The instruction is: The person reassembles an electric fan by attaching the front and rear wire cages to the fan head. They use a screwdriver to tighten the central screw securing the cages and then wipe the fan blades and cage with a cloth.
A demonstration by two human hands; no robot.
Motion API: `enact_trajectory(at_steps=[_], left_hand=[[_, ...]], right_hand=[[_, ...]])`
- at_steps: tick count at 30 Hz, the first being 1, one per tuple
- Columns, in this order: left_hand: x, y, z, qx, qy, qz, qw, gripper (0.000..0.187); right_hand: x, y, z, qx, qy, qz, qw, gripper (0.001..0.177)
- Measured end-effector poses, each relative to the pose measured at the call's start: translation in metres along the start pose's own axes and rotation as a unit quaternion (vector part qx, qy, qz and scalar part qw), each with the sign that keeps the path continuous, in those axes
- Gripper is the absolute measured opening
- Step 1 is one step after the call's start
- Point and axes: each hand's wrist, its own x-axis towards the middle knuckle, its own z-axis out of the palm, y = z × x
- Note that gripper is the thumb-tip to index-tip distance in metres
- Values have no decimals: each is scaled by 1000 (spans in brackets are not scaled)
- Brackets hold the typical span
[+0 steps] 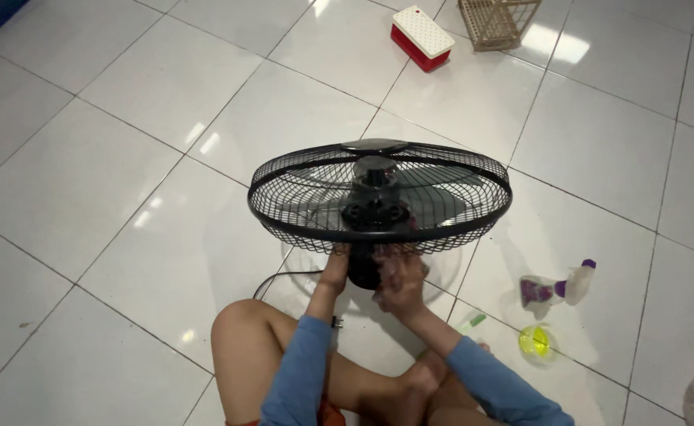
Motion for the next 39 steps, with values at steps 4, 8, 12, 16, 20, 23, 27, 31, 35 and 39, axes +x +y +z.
enact_trajectory(at_steps=[4, 8, 12, 16, 20, 23, 27, 31, 35, 39], left_hand=[[-12, 6, 7, 92, 32, 6, 995, 55], [-23, 12, 11, 398, -5, 210, 893, 56], [-27, 12, 26, 408, 8, 174, 896, 60], [-24, 3, 33, 438, 53, 258, 860, 56], [-11, -9, 29, 470, 83, 303, 825, 57], [-7, -5, 26, 356, 49, 294, 886, 51], [-64, 16, 43, 282, 135, 283, 906, 54], [-175, 31, 86, 152, 170, 339, 913, 64], [-201, 44, 103, 22, 122, 355, 927, 59], [-179, 31, 83, -38, 265, 271, 925, 46]], right_hand=[[-24, 28, 11, 76, 59, 148, 984, 18], [-40, 83, 27, 305, 139, 463, 820, 25], [-37, 131, 20, 419, 25, 587, 692, 42], [-55, 97, 20, 393, 64, 625, 672, 56], [-69, 15, 19, 238, 78, 440, 863, 54], [-61, -26, 2, 257, 26, 251, 933, 70], [-40, -49, -15, 130, -35, 201, 970, 58], [-30, -61, -24, 146, -90, 144, 974, 51], [-27, -66, -26, 248, -173, 91, 949, 77], [-34, -57, -24, 324, -67, 240, 912, 56]])
